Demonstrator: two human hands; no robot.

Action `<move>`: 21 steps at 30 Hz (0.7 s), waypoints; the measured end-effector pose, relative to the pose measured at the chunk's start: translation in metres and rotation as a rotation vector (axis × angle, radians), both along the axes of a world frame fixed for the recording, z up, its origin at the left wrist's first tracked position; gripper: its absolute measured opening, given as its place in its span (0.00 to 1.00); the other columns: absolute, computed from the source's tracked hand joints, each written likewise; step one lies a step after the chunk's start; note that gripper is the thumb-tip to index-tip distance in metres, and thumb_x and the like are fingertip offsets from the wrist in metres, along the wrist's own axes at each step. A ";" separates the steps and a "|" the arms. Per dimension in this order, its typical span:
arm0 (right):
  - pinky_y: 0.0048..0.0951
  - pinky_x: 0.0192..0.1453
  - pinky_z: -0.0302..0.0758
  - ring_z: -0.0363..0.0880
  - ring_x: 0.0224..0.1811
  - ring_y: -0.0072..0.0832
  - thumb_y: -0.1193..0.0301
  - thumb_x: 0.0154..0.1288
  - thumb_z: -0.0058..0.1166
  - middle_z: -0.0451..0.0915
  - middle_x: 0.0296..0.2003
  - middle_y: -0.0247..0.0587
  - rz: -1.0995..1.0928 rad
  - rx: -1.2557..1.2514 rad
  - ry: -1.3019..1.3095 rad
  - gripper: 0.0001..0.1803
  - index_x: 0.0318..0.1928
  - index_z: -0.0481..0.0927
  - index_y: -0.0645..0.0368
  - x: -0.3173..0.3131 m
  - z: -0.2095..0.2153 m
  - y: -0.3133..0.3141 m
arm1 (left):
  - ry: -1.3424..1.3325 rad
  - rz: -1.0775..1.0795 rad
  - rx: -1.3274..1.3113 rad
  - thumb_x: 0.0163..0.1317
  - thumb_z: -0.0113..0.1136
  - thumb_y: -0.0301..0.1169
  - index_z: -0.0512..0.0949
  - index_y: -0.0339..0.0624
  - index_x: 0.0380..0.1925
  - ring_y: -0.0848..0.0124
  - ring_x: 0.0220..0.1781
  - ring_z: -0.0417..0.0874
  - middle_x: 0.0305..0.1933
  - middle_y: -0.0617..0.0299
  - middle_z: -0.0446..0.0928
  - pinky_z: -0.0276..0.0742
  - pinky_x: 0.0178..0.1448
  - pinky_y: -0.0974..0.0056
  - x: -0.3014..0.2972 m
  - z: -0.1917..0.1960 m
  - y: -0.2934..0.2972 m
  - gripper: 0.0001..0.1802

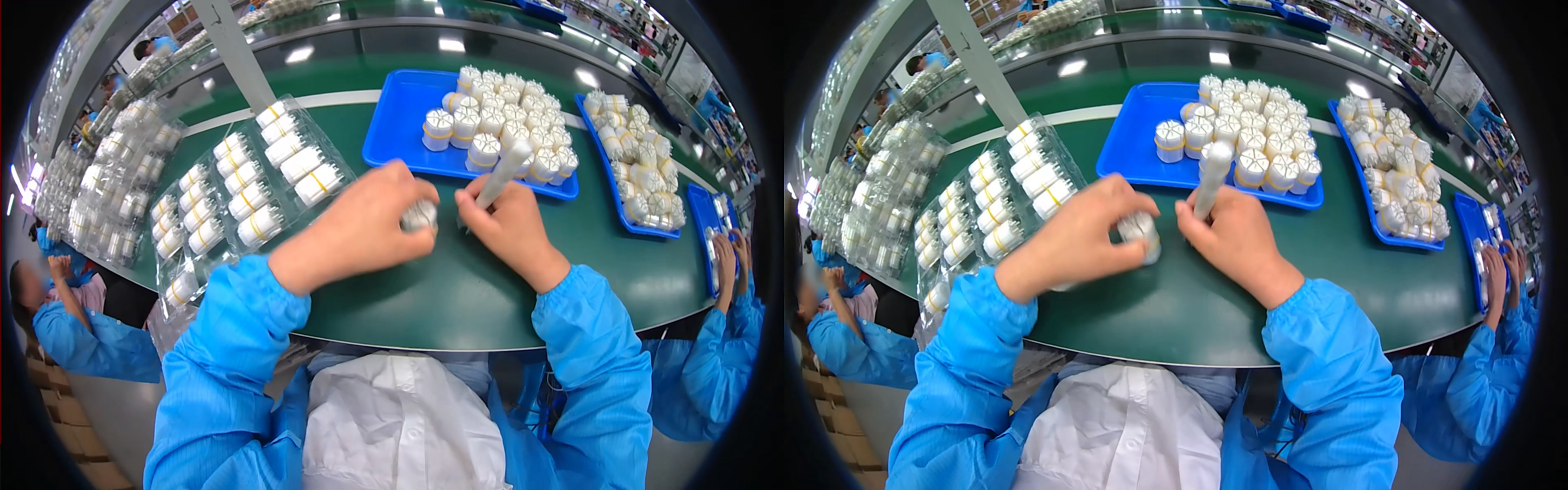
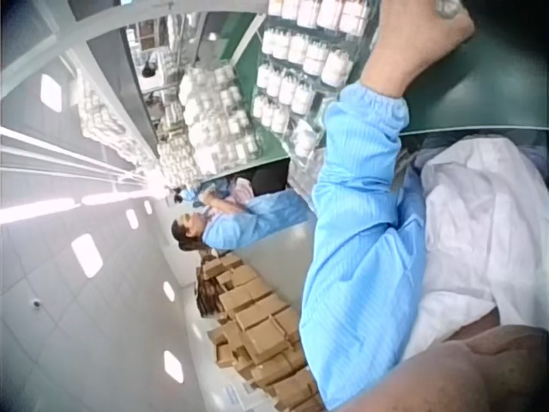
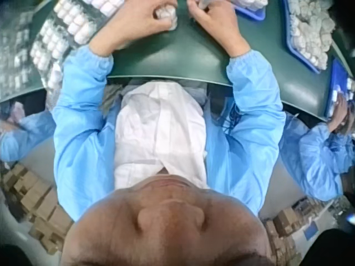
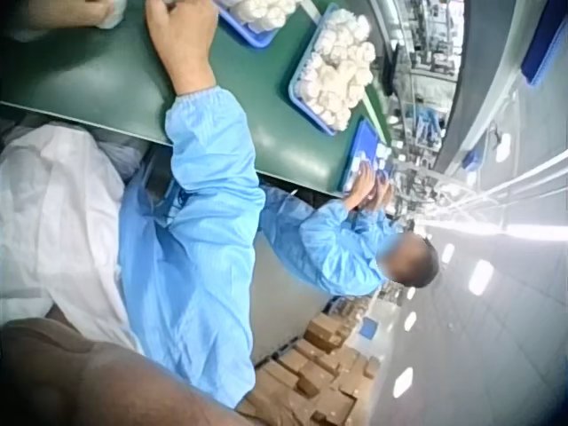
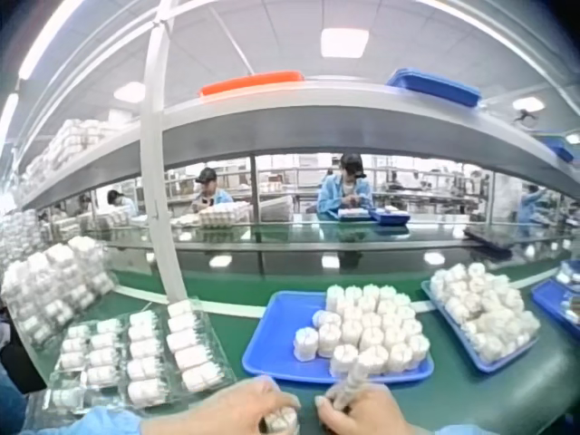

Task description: The person uses a syringe-like tool to apply a substance to the top of small white candles. They pick up candles from a blue tray, apply the substance, and place them into a clear plastic packaging tray. The process is repeated for multiple candles.

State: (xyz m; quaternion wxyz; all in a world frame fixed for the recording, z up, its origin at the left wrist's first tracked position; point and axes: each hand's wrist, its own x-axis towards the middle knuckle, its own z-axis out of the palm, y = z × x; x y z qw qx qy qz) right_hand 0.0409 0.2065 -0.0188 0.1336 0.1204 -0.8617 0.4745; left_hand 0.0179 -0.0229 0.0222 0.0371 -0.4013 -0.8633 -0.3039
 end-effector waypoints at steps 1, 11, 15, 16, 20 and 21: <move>0.31 0.29 0.74 0.80 0.23 0.25 0.67 0.68 0.63 0.83 0.24 0.40 -0.009 -0.109 -0.029 0.12 0.33 0.83 0.64 0.002 0.007 0.001 | -0.074 -0.032 0.047 0.55 0.68 0.32 0.81 0.39 0.49 0.57 0.48 0.81 0.45 0.53 0.76 0.78 0.54 0.58 0.010 -0.010 0.006 0.21; 0.22 0.26 0.68 0.73 0.24 0.14 0.71 0.67 0.63 0.79 0.22 0.31 0.035 -0.210 0.052 0.09 0.33 0.83 0.65 0.020 0.022 -0.009 | -0.083 -0.014 0.284 0.51 0.76 0.28 0.77 0.38 0.51 0.67 0.37 0.78 0.44 0.58 0.76 0.78 0.43 0.63 0.023 -0.034 0.011 0.27; 0.23 0.26 0.68 0.73 0.24 0.14 0.70 0.66 0.64 0.79 0.22 0.31 0.022 -0.156 0.044 0.10 0.32 0.83 0.65 0.021 0.023 -0.012 | -0.071 -0.004 0.311 0.51 0.77 0.29 0.77 0.38 0.51 0.67 0.36 0.78 0.43 0.58 0.76 0.78 0.41 0.63 0.024 -0.038 0.012 0.27; 0.23 0.26 0.68 0.73 0.24 0.15 0.70 0.66 0.64 0.79 0.22 0.31 0.022 -0.133 0.082 0.10 0.32 0.83 0.65 0.021 0.023 -0.013 | -0.075 0.004 0.304 0.51 0.77 0.29 0.77 0.38 0.51 0.67 0.36 0.78 0.43 0.58 0.76 0.78 0.41 0.63 0.025 -0.037 0.011 0.27; 0.25 0.26 0.68 0.73 0.23 0.17 0.71 0.66 0.65 0.78 0.21 0.33 0.037 -0.164 0.074 0.09 0.31 0.82 0.64 0.021 0.019 -0.017 | -0.042 0.015 0.281 0.51 0.78 0.30 0.77 0.38 0.51 0.65 0.36 0.79 0.43 0.58 0.76 0.78 0.41 0.63 0.026 -0.039 0.009 0.28; 0.25 0.26 0.68 0.73 0.23 0.17 0.71 0.65 0.65 0.78 0.21 0.33 0.044 -0.201 0.032 0.09 0.31 0.82 0.64 0.021 0.017 -0.018 | -0.022 0.014 0.276 0.50 0.79 0.31 0.77 0.38 0.51 0.65 0.36 0.79 0.43 0.58 0.76 0.79 0.41 0.63 0.026 -0.040 0.009 0.28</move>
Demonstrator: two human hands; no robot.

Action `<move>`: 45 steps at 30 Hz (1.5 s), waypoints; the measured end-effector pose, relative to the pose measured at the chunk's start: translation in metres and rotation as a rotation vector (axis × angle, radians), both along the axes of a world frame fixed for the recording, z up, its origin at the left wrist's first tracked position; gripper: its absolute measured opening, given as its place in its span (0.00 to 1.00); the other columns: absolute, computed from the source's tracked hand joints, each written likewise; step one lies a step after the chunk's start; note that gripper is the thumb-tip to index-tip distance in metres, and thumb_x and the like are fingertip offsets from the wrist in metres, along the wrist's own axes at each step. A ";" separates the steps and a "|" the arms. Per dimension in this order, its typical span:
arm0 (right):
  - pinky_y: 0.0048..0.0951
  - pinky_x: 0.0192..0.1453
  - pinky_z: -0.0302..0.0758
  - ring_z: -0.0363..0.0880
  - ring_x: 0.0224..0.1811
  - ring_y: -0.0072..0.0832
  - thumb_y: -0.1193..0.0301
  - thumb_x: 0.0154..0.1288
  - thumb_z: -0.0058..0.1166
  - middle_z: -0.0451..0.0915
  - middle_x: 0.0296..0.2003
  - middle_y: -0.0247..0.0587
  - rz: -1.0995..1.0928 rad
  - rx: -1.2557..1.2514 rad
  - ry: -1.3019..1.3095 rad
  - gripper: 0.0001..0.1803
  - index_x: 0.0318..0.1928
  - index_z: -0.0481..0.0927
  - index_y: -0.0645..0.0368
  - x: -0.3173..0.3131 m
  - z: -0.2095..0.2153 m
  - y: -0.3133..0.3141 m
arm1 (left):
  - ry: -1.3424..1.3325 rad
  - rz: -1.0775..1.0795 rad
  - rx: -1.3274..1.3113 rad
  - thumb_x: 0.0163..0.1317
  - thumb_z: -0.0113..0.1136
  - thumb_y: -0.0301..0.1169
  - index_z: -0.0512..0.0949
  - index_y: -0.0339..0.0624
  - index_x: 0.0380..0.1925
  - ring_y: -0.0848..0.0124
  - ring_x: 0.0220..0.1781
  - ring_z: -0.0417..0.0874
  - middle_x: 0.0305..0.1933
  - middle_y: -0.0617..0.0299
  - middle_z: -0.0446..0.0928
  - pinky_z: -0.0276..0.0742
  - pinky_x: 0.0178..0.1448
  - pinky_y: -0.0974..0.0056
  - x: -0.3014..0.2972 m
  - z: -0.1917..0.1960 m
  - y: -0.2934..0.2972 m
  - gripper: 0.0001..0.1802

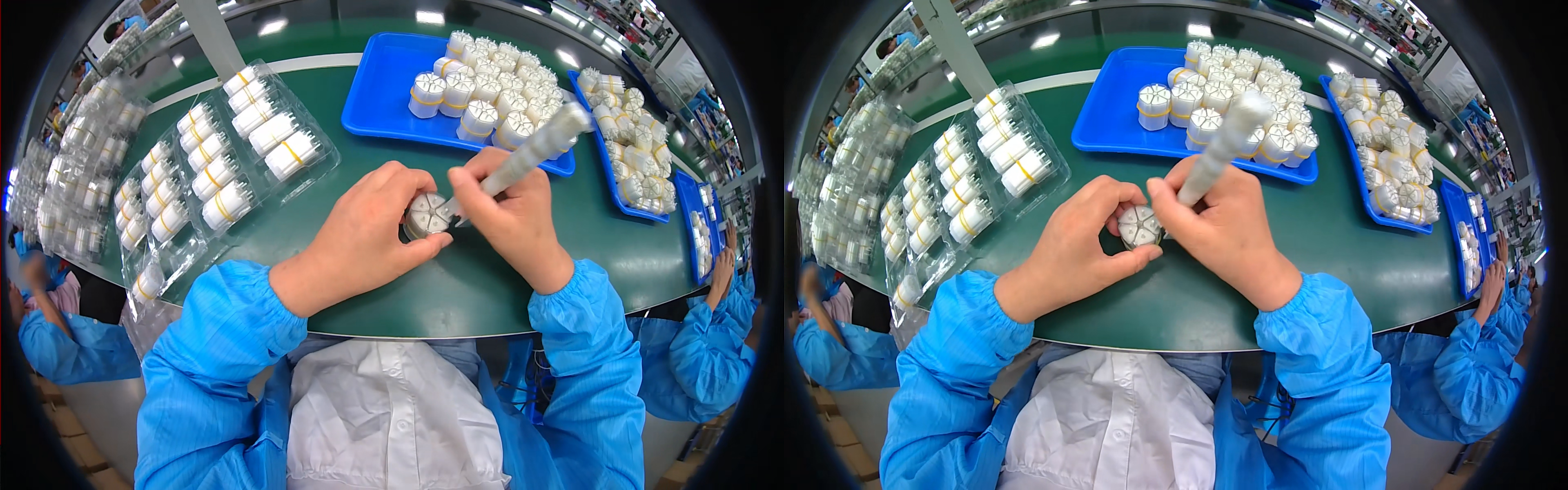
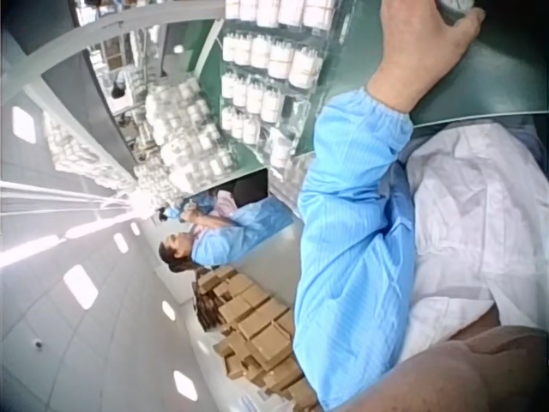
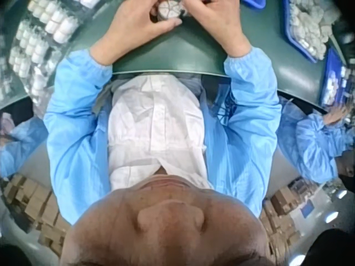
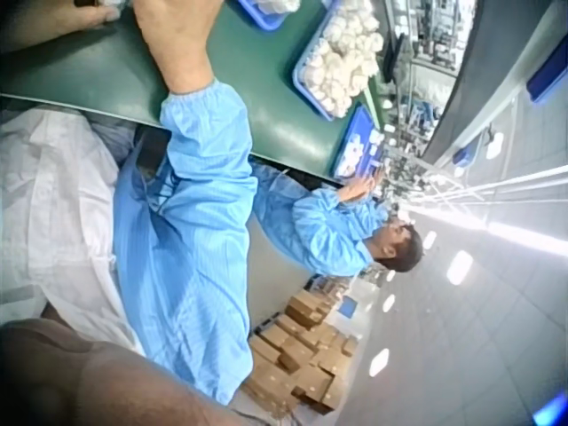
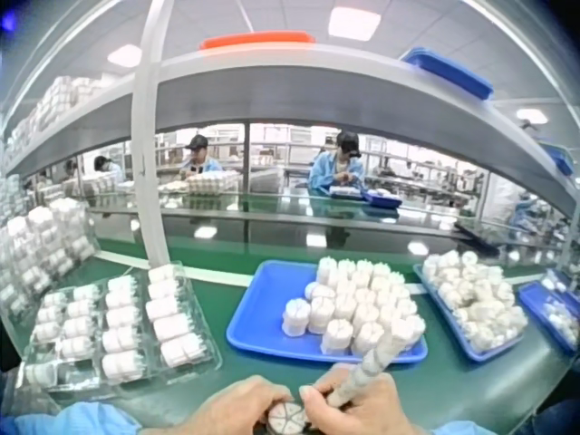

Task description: The person uses a syringe-like tool to apply a substance to the top of small white candles. They pick up candles from a blue tray, apply the substance, and place them into a clear plastic packaging tray. The process is repeated for multiple candles.

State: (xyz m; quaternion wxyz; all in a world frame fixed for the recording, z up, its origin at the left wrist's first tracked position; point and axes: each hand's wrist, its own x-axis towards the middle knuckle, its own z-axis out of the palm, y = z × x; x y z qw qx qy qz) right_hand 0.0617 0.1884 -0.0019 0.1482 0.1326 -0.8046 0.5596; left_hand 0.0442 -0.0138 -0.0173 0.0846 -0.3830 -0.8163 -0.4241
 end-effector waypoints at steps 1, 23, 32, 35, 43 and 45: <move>0.26 0.26 0.68 0.73 0.22 0.18 0.71 0.65 0.65 0.78 0.21 0.33 0.004 0.014 -0.009 0.09 0.31 0.81 0.63 0.000 0.000 -0.002 | 0.013 0.000 -0.007 0.50 0.79 0.32 0.77 0.38 0.51 0.65 0.37 0.79 0.43 0.57 0.76 0.79 0.41 0.63 0.000 -0.001 -0.001 0.29; 0.24 0.29 0.71 0.74 0.25 0.18 0.69 0.67 0.63 0.79 0.22 0.34 0.052 0.028 -0.036 0.11 0.32 0.80 0.63 -0.001 0.004 0.002 | 0.007 -0.079 0.024 0.52 0.72 0.24 0.75 0.38 0.57 0.56 0.51 0.82 0.51 0.52 0.77 0.80 0.53 0.57 0.002 0.000 0.000 0.30; 0.26 0.29 0.72 0.75 0.26 0.18 0.69 0.67 0.63 0.81 0.23 0.34 0.002 -0.095 -0.044 0.11 0.31 0.80 0.63 0.003 0.005 0.003 | 0.018 0.064 -0.006 0.52 0.74 0.27 0.73 0.37 0.61 0.61 0.51 0.84 0.52 0.53 0.80 0.80 0.53 0.62 0.005 -0.003 0.006 0.34; 0.25 0.29 0.71 0.76 0.26 0.18 0.69 0.68 0.63 0.81 0.23 0.34 0.011 -0.123 -0.066 0.11 0.31 0.80 0.63 0.000 0.009 0.006 | -0.011 0.024 0.062 0.53 0.73 0.26 0.70 0.36 0.63 0.62 0.52 0.84 0.55 0.53 0.80 0.80 0.54 0.63 0.004 -0.007 0.006 0.36; 0.25 0.31 0.72 0.75 0.27 0.19 0.68 0.68 0.63 0.81 0.24 0.35 0.060 0.025 -0.025 0.11 0.33 0.80 0.63 -0.002 -0.002 0.002 | 0.029 0.040 -0.043 0.54 0.72 0.26 0.70 0.35 0.62 0.60 0.54 0.83 0.56 0.52 0.80 0.80 0.53 0.63 0.006 0.002 0.005 0.34; 0.25 0.31 0.72 0.75 0.27 0.19 0.68 0.68 0.63 0.81 0.24 0.35 0.056 0.039 0.003 0.11 0.33 0.80 0.63 -0.002 -0.005 0.002 | 0.024 0.109 -0.147 0.54 0.73 0.26 0.71 0.35 0.60 0.60 0.54 0.83 0.55 0.52 0.80 0.80 0.53 0.63 0.004 -0.002 0.005 0.33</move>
